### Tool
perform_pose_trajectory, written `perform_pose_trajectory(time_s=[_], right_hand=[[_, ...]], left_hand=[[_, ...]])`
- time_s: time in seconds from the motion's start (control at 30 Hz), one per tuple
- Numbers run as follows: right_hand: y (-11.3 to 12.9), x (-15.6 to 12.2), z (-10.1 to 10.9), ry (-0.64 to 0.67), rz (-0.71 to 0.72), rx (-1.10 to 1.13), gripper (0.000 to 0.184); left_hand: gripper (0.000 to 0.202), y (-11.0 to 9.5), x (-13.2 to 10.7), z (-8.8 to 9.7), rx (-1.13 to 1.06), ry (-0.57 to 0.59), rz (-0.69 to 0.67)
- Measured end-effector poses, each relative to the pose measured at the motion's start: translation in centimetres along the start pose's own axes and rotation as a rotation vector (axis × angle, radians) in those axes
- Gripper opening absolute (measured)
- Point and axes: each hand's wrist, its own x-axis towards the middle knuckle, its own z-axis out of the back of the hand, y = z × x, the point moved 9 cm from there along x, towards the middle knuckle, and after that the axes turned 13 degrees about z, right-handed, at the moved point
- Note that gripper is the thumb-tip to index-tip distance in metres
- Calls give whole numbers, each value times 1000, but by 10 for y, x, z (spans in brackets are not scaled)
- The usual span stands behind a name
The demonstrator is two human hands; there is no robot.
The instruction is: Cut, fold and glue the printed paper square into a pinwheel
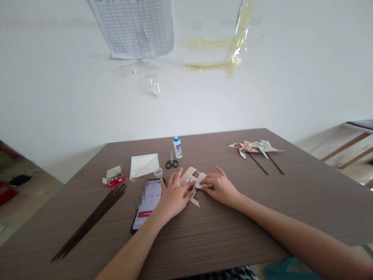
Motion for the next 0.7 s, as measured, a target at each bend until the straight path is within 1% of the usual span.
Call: perform_pose_trajectory(time_s=[0.13,0.23,0.3,0.47,0.53,0.7], right_hand=[[0,1,0,1,-2,0,17],[0,1,0,4,-4,1,17],[1,1,0,6,1,-2,17],[0,0,0,-6,15,-15,17],[0,0,0,-3,15,-9,18],[0,1,0,15,-5,-8,16]], left_hand=[[35,0,0,1,-27,-24,-25],[30,0,-1,4,-29,-57,-16],[32,1,-1,5,-9,-62,0],[41,2,-1,4,23,-22,-1],[39,1,-1,4,16,-11,-10],[30,-1,-4,9,-13,-44,-15]])
